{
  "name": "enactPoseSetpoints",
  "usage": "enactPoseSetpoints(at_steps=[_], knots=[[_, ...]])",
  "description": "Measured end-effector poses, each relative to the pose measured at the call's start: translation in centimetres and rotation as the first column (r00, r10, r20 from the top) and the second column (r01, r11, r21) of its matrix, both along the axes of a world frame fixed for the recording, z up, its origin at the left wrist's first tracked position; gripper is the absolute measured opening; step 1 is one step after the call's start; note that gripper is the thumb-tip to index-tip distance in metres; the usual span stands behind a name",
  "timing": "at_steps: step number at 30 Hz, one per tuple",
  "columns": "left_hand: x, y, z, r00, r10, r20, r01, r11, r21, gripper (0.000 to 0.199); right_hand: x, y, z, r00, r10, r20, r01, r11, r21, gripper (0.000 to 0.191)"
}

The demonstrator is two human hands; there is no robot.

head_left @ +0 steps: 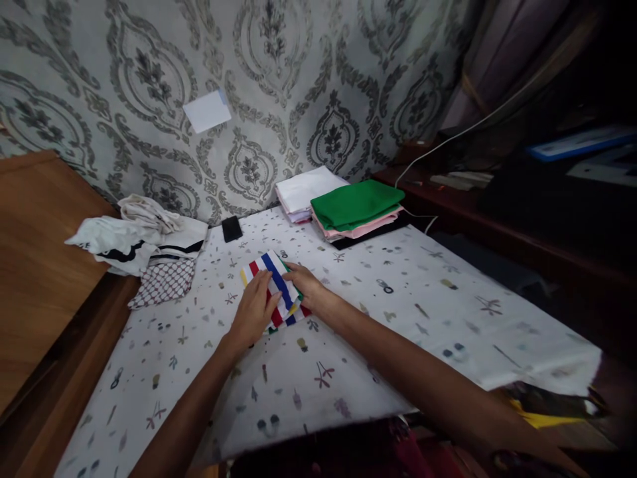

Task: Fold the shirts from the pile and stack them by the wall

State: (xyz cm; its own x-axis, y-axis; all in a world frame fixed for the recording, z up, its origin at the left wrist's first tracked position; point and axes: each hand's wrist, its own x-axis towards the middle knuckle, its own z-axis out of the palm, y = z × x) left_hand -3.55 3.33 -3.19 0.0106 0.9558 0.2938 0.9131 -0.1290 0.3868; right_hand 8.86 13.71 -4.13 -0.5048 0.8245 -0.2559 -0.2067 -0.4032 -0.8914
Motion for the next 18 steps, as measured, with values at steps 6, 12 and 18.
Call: enactPoseSetpoints(at_steps=[6, 12, 18], knots=[[0.3, 0.4, -1.7, 0.984, -0.046, -0.174, 0.010, 0.979, -0.204, 0.059, 1.5, 0.5, -0.1, 0.954, -0.200, 0.222, 0.135, 0.951, 0.277, 0.042], [0.4, 0.6, -1.5, 0.964, -0.130, -0.232, 0.090, 0.981, -0.174, 0.049, 0.2, -0.5, 0.8, 0.874, -0.213, 0.436, -0.319, 0.425, 0.847, 0.038], [-0.4, 0.4, -0.8, 0.957, -0.269, -0.113, 0.257, 0.960, -0.113, 0.034, -4.1, 1.2, -0.1, 0.736, -0.173, 0.654, -0.558, 0.392, 0.731, 0.034]])
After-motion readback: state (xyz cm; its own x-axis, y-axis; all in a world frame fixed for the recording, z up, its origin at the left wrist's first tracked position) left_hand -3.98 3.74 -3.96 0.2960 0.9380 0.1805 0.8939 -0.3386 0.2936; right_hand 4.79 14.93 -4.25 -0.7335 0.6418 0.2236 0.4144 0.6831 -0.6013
